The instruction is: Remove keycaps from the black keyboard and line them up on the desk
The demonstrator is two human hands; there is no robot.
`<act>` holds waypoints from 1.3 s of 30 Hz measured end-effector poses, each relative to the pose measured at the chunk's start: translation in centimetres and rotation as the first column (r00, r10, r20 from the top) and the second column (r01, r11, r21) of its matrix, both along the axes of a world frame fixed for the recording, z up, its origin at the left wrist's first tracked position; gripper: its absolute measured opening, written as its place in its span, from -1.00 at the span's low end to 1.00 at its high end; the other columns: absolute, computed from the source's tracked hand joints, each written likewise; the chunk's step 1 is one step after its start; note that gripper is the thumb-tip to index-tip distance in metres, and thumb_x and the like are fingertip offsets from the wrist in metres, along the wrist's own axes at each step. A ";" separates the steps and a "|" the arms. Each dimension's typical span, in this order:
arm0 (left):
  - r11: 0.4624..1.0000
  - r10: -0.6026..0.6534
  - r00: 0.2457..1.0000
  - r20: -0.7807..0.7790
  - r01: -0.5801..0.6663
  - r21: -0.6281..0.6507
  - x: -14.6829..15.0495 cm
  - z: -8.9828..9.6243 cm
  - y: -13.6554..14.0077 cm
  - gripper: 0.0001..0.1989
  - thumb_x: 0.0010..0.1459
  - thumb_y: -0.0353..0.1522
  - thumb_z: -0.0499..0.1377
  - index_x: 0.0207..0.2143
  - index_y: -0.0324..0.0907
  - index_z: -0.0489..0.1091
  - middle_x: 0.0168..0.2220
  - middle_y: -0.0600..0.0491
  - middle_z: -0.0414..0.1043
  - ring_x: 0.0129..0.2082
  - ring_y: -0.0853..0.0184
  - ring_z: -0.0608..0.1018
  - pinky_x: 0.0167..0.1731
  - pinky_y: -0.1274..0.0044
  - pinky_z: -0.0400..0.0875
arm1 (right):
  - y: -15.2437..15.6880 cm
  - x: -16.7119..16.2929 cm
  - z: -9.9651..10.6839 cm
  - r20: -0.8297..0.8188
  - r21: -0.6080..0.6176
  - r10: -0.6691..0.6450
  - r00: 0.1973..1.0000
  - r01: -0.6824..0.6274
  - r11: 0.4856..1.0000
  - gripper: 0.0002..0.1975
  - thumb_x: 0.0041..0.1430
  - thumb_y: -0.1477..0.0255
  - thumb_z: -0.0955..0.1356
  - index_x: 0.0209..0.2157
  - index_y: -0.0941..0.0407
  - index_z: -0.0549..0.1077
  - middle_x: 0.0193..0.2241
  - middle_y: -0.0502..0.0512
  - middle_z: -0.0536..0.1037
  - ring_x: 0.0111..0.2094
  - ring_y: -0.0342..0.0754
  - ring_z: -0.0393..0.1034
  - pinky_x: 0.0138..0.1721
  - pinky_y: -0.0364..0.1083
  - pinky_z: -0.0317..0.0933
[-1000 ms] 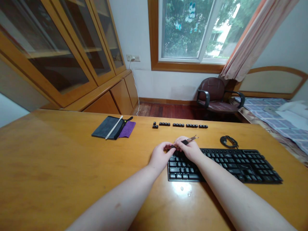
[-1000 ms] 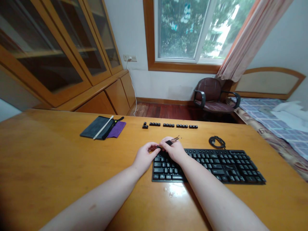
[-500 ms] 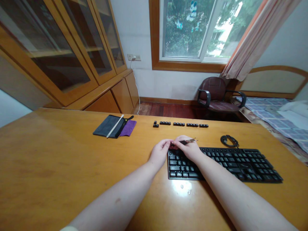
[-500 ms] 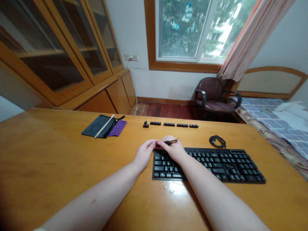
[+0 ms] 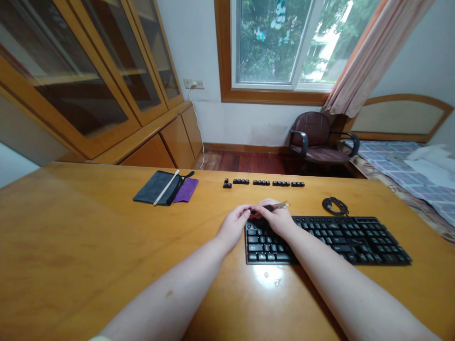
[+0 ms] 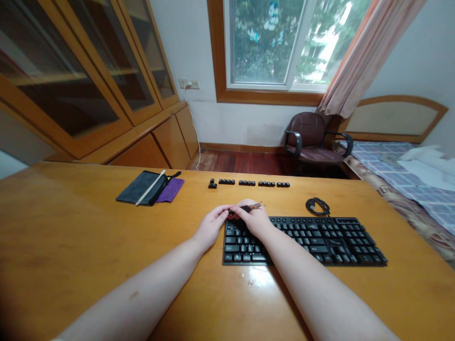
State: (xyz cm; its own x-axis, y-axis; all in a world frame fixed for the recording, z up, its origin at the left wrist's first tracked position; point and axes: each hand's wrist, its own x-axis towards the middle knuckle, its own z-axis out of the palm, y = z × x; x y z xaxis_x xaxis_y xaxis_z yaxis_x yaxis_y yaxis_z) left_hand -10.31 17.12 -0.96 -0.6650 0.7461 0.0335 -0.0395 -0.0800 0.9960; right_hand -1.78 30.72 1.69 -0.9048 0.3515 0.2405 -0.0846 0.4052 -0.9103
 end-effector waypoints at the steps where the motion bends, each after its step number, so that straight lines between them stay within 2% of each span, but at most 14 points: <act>1: 1.000 0.015 1.000 0.003 -0.015 -0.010 0.0 0.1 0.0 -0.74 0.10 -0.28 0.09 -0.22 -0.23 0.42 -0.21 -0.01 0.50 -0.16 0.29 0.49 -0.05 0.41 0.32 | 0.0 0.0 0.0 -0.009 0.023 0.012 1.000 -0.012 1.000 -0.75 0.12 0.26 0.33 -0.47 0.12 0.54 -0.49 0.11 0.54 -0.42 -0.06 0.43 -0.32 -0.09 0.34; 6: 1.000 0.019 0.993 0.114 -0.017 -0.017 -0.3 0.4 -0.1 -0.77 0.04 -0.24 0.15 -0.33 -0.24 0.40 -0.32 0.02 0.50 -0.22 0.28 0.50 -0.08 0.41 0.33 | -0.2 0.1 0.0 -0.101 0.179 0.070 0.992 -0.051 0.983 -0.82 0.11 0.32 0.34 -0.45 0.08 0.54 -0.45 0.10 0.54 -0.36 -0.06 0.43 -0.23 -0.06 0.32; 12: 0.991 0.100 0.973 0.208 -0.116 0.066 -0.4 0.1 0.0 -0.72 -0.04 -0.32 0.22 -0.24 -0.23 0.34 -0.27 -0.01 0.48 -0.16 0.30 0.50 -0.03 0.39 0.30 | -0.4 0.4 0.1 -0.137 0.221 0.088 0.987 -0.056 0.974 -0.88 0.09 0.36 0.35 -0.40 0.08 0.52 -0.36 0.12 0.52 -0.28 -0.06 0.41 -0.16 -0.04 0.30; 17: 0.982 0.140 0.988 0.071 -0.148 0.118 -0.1 0.2 0.1 -0.76 -0.03 -0.38 0.19 -0.25 -0.21 0.31 -0.21 -0.02 0.45 -0.14 0.33 0.48 -0.01 0.41 0.29 | -0.3 0.2 -0.2 -0.185 0.215 0.072 0.980 -0.031 0.976 -0.92 0.07 0.39 0.35 -0.44 0.10 0.46 -0.38 0.11 0.50 -0.28 -0.06 0.40 -0.15 -0.03 0.28; 23: 0.966 0.227 0.974 0.019 -0.227 0.126 -0.7 -0.2 0.2 -0.77 0.01 -0.39 0.16 -0.22 -0.21 0.29 -0.20 -0.02 0.44 -0.14 0.36 0.48 -0.02 0.43 0.30 | -0.5 0.3 -0.1 -0.139 0.219 0.062 0.988 -0.030 0.975 -0.88 0.06 0.41 0.35 -0.52 0.11 0.42 -0.45 0.08 0.50 -0.36 -0.07 0.39 -0.23 -0.05 0.28; 25: 0.968 0.244 0.969 -0.029 -0.241 0.064 -1.0 -0.7 0.2 -0.79 0.02 -0.42 0.14 -0.23 -0.21 0.30 -0.21 -0.02 0.45 -0.17 0.36 0.49 -0.05 0.43 0.32 | -0.5 0.3 0.0 -0.129 0.217 0.043 0.991 -0.014 0.976 -0.88 0.07 0.41 0.35 -0.52 0.11 0.42 -0.46 0.07 0.50 -0.38 -0.08 0.39 -0.24 -0.06 0.27; 28: 0.969 0.190 0.961 -0.203 -0.217 -0.122 -1.3 -1.1 0.1 -0.80 0.02 -0.46 0.13 -0.23 -0.21 0.35 -0.23 -0.02 0.46 -0.24 0.34 0.50 -0.13 0.45 0.38 | -0.4 0.2 0.1 -0.125 0.216 -0.003 0.992 0.030 0.976 -0.87 0.08 0.41 0.34 -0.53 0.11 0.41 -0.48 0.07 0.49 -0.39 -0.08 0.38 -0.26 -0.07 0.25; 31: 0.940 0.051 0.891 -0.450 -0.194 -0.279 -1.2 -1.1 -0.5 -0.79 0.05 -0.46 0.13 -0.20 -0.18 0.38 -0.20 -0.01 0.46 -0.23 0.32 0.49 -0.14 0.45 0.38 | -0.4 0.2 0.1 -0.115 0.230 -0.031 0.993 0.057 0.972 -0.85 0.07 0.40 0.34 -0.54 0.11 0.40 -0.50 0.06 0.48 -0.40 -0.08 0.37 -0.28 -0.08 0.25; 34: 0.868 -0.034 0.741 -0.671 -0.310 -0.387 -1.3 -0.8 -1.2 -0.81 0.08 -0.42 0.13 -0.21 -0.14 0.41 -0.21 0.02 0.47 -0.17 0.27 0.46 -0.08 0.42 0.31 | -0.3 0.1 0.0 -0.095 0.249 -0.035 0.995 0.058 0.967 -0.83 0.08 0.39 0.34 -0.55 0.11 0.40 -0.52 0.04 0.48 -0.42 -0.08 0.36 -0.30 -0.08 0.24; 36: 0.807 -0.052 0.664 -0.746 -0.412 -0.422 -1.6 -0.6 -1.5 -0.83 0.09 -0.39 0.14 -0.23 -0.11 0.43 -0.20 0.03 0.47 -0.14 0.26 0.43 -0.05 0.42 0.27 | -0.3 0.1 -0.1 -0.091 0.255 -0.037 0.995 0.059 0.965 -0.82 0.08 0.39 0.34 -0.56 0.11 0.40 -0.53 0.04 0.48 -0.43 -0.08 0.36 -0.32 -0.08 0.24; 39: 0.725 -0.042 0.618 -0.785 -0.521 -0.449 -2.4 -0.5 -1.4 -0.82 0.10 -0.37 0.14 -0.21 -0.08 0.44 -0.17 0.04 0.46 -0.13 0.27 0.42 -0.05 0.44 0.25 | -0.3 0.1 -0.2 -0.104 0.254 -0.041 0.994 0.067 0.965 -0.82 0.08 0.39 0.33 -0.57 0.10 0.39 -0.53 0.03 0.47 -0.44 -0.08 0.36 -0.32 -0.09 0.24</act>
